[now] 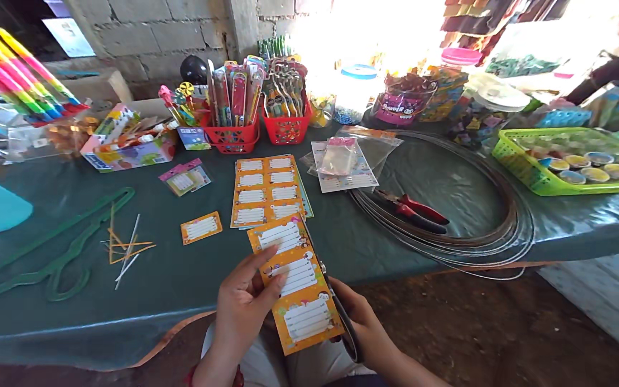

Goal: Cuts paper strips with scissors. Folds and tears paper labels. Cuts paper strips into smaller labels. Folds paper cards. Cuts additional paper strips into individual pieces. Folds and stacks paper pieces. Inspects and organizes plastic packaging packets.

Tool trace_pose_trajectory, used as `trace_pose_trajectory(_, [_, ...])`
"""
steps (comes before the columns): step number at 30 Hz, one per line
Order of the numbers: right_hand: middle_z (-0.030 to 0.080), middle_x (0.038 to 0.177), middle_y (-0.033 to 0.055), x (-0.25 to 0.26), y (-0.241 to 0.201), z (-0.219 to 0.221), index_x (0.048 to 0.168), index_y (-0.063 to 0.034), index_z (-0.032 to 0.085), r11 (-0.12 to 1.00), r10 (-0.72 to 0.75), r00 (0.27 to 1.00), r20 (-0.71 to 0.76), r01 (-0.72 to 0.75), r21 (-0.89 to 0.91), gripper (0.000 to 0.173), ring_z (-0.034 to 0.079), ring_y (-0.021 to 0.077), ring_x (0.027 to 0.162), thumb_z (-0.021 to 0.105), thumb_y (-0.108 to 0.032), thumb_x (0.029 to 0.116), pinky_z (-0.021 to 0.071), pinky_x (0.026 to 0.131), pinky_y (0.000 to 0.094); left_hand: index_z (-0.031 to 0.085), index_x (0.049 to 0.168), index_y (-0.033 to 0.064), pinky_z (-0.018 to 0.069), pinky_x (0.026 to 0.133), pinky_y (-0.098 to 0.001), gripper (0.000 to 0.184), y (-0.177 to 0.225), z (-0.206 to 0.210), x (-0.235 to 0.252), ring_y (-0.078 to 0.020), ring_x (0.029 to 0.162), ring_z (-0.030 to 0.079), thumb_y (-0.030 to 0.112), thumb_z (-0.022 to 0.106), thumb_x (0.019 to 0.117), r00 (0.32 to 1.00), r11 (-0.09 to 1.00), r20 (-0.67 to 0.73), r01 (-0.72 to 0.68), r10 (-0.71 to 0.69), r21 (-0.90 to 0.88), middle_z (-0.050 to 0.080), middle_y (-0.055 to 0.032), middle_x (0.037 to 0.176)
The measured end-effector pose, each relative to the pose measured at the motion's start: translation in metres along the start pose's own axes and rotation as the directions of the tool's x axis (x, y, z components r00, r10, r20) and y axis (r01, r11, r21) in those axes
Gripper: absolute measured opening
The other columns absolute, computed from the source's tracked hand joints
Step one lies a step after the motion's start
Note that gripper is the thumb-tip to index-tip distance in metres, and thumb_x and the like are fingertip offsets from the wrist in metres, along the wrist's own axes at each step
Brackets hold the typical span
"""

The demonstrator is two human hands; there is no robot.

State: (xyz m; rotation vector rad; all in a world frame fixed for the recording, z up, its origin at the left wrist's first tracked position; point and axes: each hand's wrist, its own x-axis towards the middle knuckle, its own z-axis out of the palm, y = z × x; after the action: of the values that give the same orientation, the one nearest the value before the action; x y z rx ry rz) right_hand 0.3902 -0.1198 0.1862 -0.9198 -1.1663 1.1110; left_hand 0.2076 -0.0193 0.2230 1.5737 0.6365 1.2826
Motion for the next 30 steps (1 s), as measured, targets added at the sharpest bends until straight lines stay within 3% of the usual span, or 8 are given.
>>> trace_pose_trajectory(12, [0.072,0.104,-0.0074,0.012,0.001,0.000,0.138,0.0006,0.048,0.998,0.065,0.998,-0.023,-0.065,-0.018,0.042,0.069,-0.0009,0.082,0.054,-0.010,0.0983,0.0581,0.066,0.0188,0.066,0.128,-0.0028,0.0613,0.066,-0.0193,0.044,-0.003,-0.003,0.002,-0.0036,0.075,0.071,-0.003,0.071,0.0845,0.999,1.000,-0.030,0.029,-0.028,0.008,0.069,-0.0055,0.122])
trace_pose_trajectory(16, [0.067,0.089,-0.0096,0.021,-0.005,-0.005,0.137,-0.0064,0.050,0.987,0.155,0.988,0.018,-0.155,0.030,0.044,0.062,-0.0012,0.066,0.057,-0.029,0.1009,0.0539,0.057,0.0172,0.065,0.129,-0.0036,0.0612,0.068,-0.0194,0.043,-0.011,-0.007,0.003,-0.0040,0.077,0.071,-0.004,0.068,0.0863,0.993,1.000,-0.121,0.007,-0.005,0.017,0.069,-0.0055,0.121])
trace_pose_trajectory(19, [0.065,0.087,-0.0055,0.030,-0.011,-0.013,0.141,-0.0051,0.048,0.960,0.235,0.967,0.096,-0.246,0.133,0.062,0.065,0.0061,0.068,0.063,-0.045,0.0972,0.0574,0.062,0.0223,0.065,0.127,-0.0059,0.0616,0.072,-0.0204,0.041,-0.021,-0.018,-0.001,-0.0039,0.083,0.071,-0.005,0.065,0.0865,0.977,0.999,-0.210,-0.014,0.022,0.040,0.070,-0.0042,0.121])
trace_pose_trajectory(23, [0.073,0.095,0.0005,0.035,-0.013,-0.018,0.145,-0.0016,0.043,0.975,0.191,0.976,0.103,-0.201,0.092,0.068,0.069,0.0086,0.077,0.071,-0.036,0.0926,0.0571,0.066,0.0231,0.065,0.126,-0.0055,0.0596,0.072,-0.0167,0.038,-0.023,-0.023,-0.018,0.0010,0.083,0.069,-0.004,0.062,0.0884,0.962,0.995,-0.268,-0.023,0.049,0.100,0.071,0.0004,0.118])
trace_pose_trajectory(27, [0.070,0.097,-0.0052,0.034,-0.015,-0.009,0.142,0.0023,0.044,0.988,0.147,0.988,0.050,-0.145,-0.047,0.066,0.066,0.0012,0.080,0.074,-0.017,0.0858,0.0556,0.071,0.0194,0.066,0.124,-0.0085,0.0574,0.070,-0.0140,0.039,-0.015,-0.008,-0.035,0.0054,0.079,0.066,-0.007,0.065,0.0858,0.981,0.987,-0.190,-0.019,0.050,0.161,0.071,-0.0019,0.115])
trace_pose_trajectory(30, [0.072,0.104,-0.0032,0.031,-0.020,-0.007,0.138,0.0031,0.049,0.989,0.098,0.995,0.034,-0.094,-0.113,0.059,0.068,-0.0008,0.087,0.073,-0.006,0.0845,0.0576,0.080,0.0194,0.066,0.130,-0.0001,0.0588,0.075,-0.0159,0.041,-0.013,0.003,-0.041,0.0036,0.087,0.068,0.000,0.068,0.0889,0.990,0.991,-0.110,-0.075,0.087,0.108,0.070,0.0014,0.119])
